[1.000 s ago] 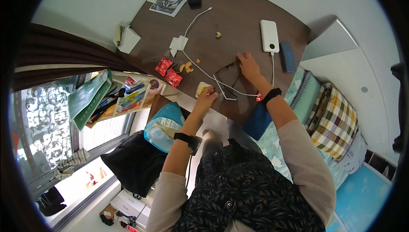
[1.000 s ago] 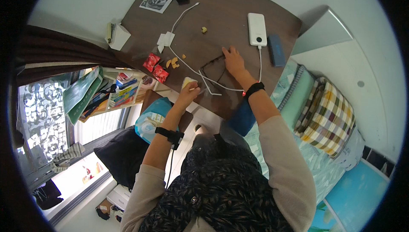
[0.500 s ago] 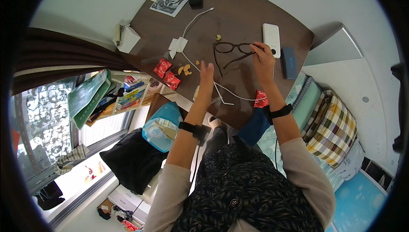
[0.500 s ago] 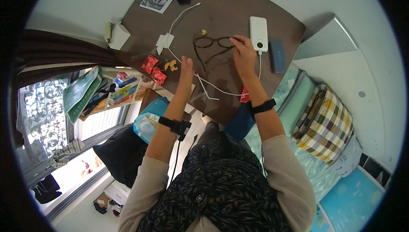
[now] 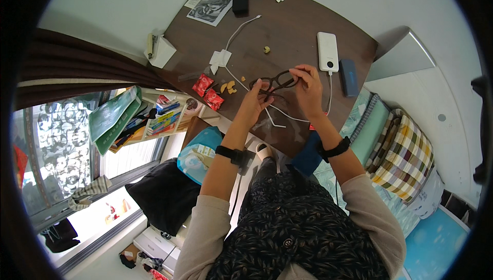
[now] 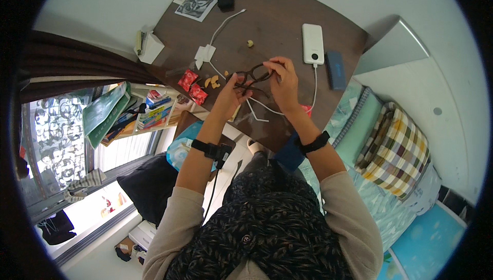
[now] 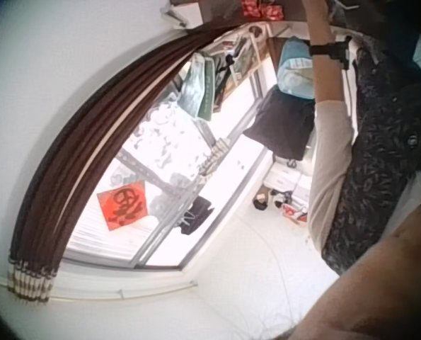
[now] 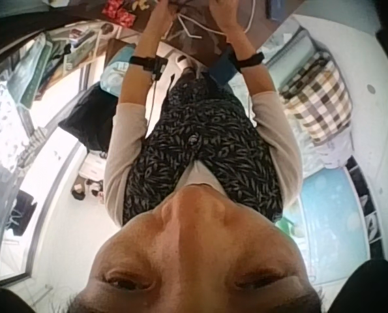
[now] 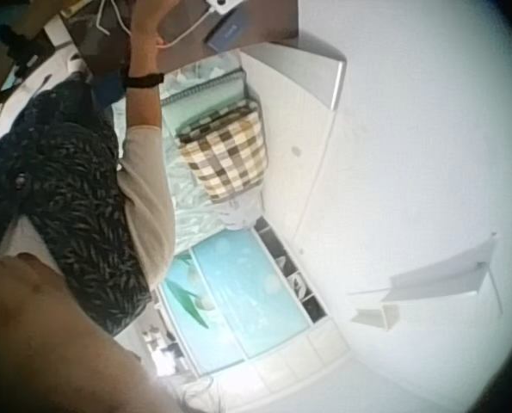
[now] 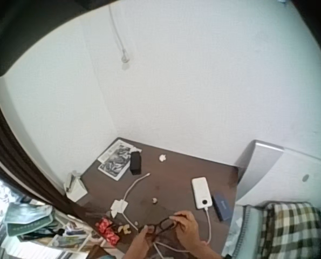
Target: The person clears a cluttered desk by discarding wrappers and debris into a bin, then wipes the surface with a blue cloth. They handle eyeglasses, a power bank, a charging cable, a phone, and a printed sheet, placing items aside or into a case while cleaning.
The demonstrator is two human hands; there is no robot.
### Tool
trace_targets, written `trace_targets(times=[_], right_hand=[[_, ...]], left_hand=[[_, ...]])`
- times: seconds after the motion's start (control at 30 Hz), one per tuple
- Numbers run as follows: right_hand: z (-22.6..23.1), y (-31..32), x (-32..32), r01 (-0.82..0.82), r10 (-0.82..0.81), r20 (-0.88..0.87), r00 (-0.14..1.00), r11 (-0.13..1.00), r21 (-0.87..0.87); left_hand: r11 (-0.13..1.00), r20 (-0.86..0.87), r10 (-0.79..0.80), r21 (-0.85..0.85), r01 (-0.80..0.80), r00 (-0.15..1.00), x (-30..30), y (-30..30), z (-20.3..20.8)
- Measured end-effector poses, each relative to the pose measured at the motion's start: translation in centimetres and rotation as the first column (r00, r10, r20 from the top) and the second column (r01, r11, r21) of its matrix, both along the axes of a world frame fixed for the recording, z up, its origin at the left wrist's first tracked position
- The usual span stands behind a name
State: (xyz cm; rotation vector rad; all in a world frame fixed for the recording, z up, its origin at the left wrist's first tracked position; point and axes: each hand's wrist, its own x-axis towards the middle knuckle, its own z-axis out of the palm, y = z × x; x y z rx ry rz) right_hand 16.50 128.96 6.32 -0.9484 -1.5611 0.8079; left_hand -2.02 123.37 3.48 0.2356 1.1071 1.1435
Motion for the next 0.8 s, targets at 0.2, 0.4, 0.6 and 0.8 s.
trace_targets(times=[0.2,0.4,0.6,0.8], right_hand=[[-1.1,-1.2,-0.9,-0.011,0.006,-0.055,0.998,0.995,-0.095],[-1.5,-2.8,0.2,-0.174,0.191,0.084,0.978,0.968,-0.18],[1.0,-5.0,0.9,-0.306,0.347,0.067,0.936,0.89,-0.339],[3.5,-5.6,1.8,-0.485,0.427,-0.243,0.871,0.669,-0.563]], left_hand=[[0.999,0.094,0.046,-0.004,-0.046,0.995,-0.4,-1.0,0.6],[0.994,0.071,0.076,0.069,-0.081,0.995,-1.9,-2.5,1.1],[0.982,0.039,0.042,0.18,-0.048,0.998,-2.7,-3.4,1.7],[0.943,-0.034,-0.034,0.33,0.044,0.999,-3.0,-4.6,4.5]])
